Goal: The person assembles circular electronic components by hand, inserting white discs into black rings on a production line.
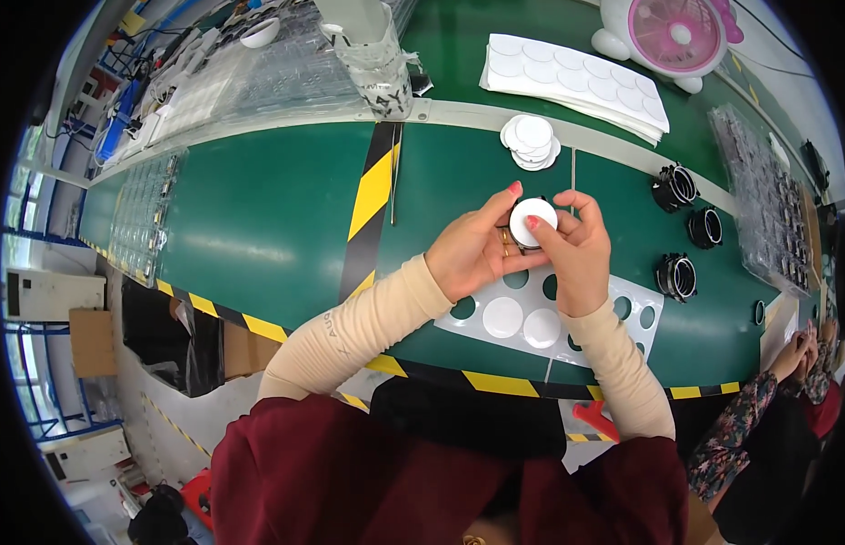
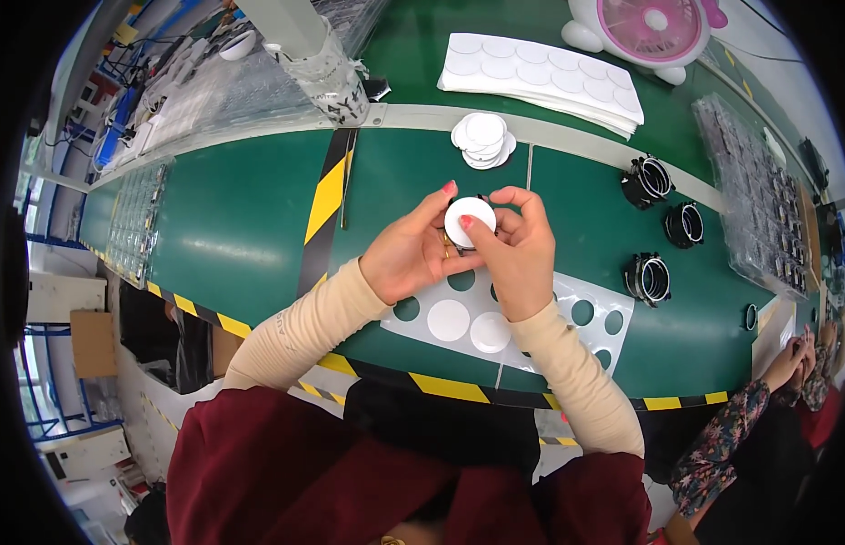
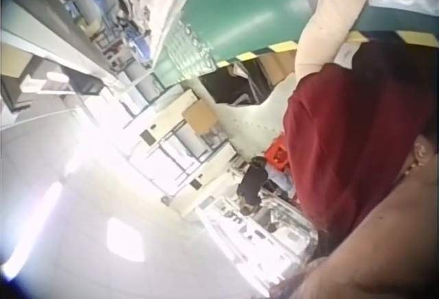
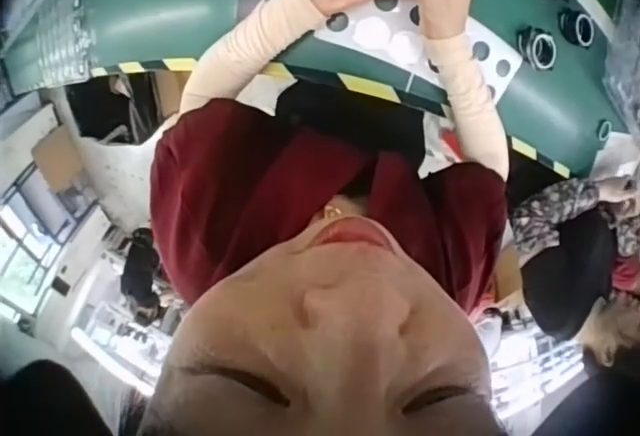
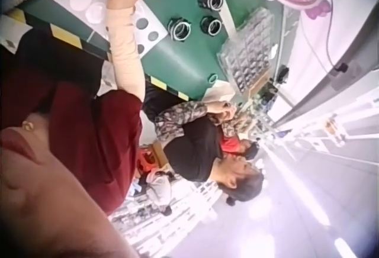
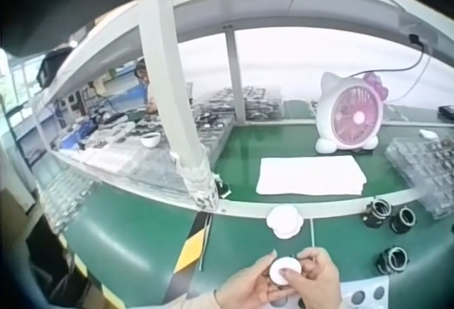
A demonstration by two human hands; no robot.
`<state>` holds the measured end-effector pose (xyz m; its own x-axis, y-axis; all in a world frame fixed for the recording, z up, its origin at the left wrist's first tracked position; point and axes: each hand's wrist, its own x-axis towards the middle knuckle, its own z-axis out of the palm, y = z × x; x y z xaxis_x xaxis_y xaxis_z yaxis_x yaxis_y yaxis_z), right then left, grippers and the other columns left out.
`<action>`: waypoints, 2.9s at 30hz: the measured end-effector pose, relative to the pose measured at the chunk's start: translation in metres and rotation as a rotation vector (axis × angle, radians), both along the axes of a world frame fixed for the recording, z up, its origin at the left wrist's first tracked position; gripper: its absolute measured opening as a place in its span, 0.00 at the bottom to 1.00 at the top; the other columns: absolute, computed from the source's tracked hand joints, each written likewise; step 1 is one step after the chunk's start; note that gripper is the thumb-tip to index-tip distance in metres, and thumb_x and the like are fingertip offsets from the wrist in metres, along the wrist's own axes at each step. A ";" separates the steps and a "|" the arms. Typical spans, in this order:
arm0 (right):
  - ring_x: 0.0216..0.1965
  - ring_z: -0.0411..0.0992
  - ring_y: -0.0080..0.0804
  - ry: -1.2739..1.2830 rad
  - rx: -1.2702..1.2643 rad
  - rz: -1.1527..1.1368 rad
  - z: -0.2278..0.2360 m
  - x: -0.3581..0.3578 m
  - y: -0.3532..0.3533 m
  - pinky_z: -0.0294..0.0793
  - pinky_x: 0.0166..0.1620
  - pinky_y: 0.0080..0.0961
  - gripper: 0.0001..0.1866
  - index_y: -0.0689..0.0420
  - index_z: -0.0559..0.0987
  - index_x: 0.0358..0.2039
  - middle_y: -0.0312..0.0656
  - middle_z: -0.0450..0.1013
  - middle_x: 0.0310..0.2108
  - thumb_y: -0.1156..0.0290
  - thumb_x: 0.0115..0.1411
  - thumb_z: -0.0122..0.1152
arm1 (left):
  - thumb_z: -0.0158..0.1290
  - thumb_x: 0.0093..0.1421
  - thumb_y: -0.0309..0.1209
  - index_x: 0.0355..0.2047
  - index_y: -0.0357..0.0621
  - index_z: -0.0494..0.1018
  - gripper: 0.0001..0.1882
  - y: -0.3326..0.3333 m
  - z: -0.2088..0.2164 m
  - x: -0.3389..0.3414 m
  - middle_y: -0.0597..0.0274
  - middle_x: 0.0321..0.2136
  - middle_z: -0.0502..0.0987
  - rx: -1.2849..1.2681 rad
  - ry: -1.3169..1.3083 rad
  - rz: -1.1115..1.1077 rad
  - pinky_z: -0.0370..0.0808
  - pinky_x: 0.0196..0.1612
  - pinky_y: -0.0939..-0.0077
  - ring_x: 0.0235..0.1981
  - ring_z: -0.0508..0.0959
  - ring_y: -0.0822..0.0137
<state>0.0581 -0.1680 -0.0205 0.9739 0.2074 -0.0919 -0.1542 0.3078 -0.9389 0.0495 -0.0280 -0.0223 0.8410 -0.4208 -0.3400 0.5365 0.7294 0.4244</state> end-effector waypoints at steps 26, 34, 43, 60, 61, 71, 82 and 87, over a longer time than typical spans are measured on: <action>0.31 0.68 0.17 -0.088 -0.181 0.018 -0.006 0.000 -0.001 0.67 0.31 0.12 0.11 0.58 0.64 0.33 0.36 0.70 0.29 0.83 0.51 0.54 | 0.42 0.61 0.44 0.41 0.40 0.65 0.18 -0.001 -0.003 0.002 0.58 0.38 0.71 0.026 0.011 -0.024 0.71 0.48 0.66 0.39 0.74 0.68; 0.30 0.69 0.18 -0.099 -0.182 0.004 -0.005 0.002 0.003 0.67 0.30 0.11 0.14 0.60 0.65 0.38 0.38 0.71 0.29 0.81 0.52 0.55 | 0.40 0.62 0.42 0.41 0.43 0.64 0.17 0.002 -0.008 0.001 0.59 0.40 0.70 -0.043 0.003 -0.015 0.69 0.49 0.66 0.41 0.74 0.65; 0.29 0.63 0.15 -0.186 -0.351 -0.051 -0.012 0.001 0.004 0.64 0.32 0.12 0.07 0.62 0.72 0.32 0.33 0.68 0.28 0.72 0.56 0.55 | 0.42 0.61 0.43 0.39 0.44 0.66 0.16 0.003 -0.009 0.000 0.61 0.38 0.72 -0.032 -0.047 -0.121 0.69 0.50 0.65 0.41 0.73 0.67; 0.28 0.63 0.15 -0.183 -0.270 -0.050 -0.015 0.000 0.005 0.64 0.31 0.12 0.07 0.62 0.72 0.31 0.33 0.68 0.27 0.71 0.57 0.54 | 0.44 0.60 0.43 0.41 0.42 0.65 0.17 0.003 -0.003 -0.002 0.61 0.39 0.71 -0.019 -0.055 -0.130 0.68 0.51 0.66 0.41 0.73 0.68; 0.28 0.63 0.15 -0.185 -0.269 -0.049 -0.014 0.000 0.005 0.64 0.31 0.12 0.07 0.62 0.72 0.31 0.33 0.68 0.27 0.71 0.57 0.54 | 0.44 0.60 0.43 0.41 0.41 0.64 0.18 0.003 -0.003 -0.002 0.60 0.39 0.71 -0.022 -0.061 -0.130 0.69 0.51 0.66 0.40 0.74 0.68; 0.27 0.63 0.15 -0.209 -0.291 -0.053 -0.016 0.003 0.004 0.64 0.30 0.12 0.07 0.62 0.72 0.31 0.33 0.68 0.26 0.72 0.57 0.54 | 0.44 0.60 0.43 0.41 0.41 0.65 0.18 0.001 -0.004 0.001 0.60 0.38 0.71 0.003 -0.045 -0.135 0.69 0.50 0.67 0.40 0.74 0.68; 0.28 0.64 0.16 -0.228 -0.301 -0.053 -0.017 -0.003 0.002 0.64 0.31 0.13 0.06 0.63 0.72 0.32 0.34 0.68 0.27 0.73 0.57 0.54 | 0.43 0.60 0.42 0.40 0.43 0.65 0.16 0.001 -0.004 -0.005 0.63 0.37 0.71 -0.006 -0.057 -0.142 0.69 0.50 0.66 0.40 0.74 0.69; 0.33 0.66 0.18 -0.274 -0.405 -0.053 -0.016 0.004 0.000 0.66 0.36 0.14 0.07 0.63 0.72 0.34 0.35 0.69 0.30 0.73 0.56 0.53 | 0.41 0.62 0.40 0.40 0.50 0.65 0.11 0.000 -0.019 0.004 0.69 0.39 0.70 -0.092 -0.114 -0.142 0.68 0.50 0.62 0.41 0.73 0.69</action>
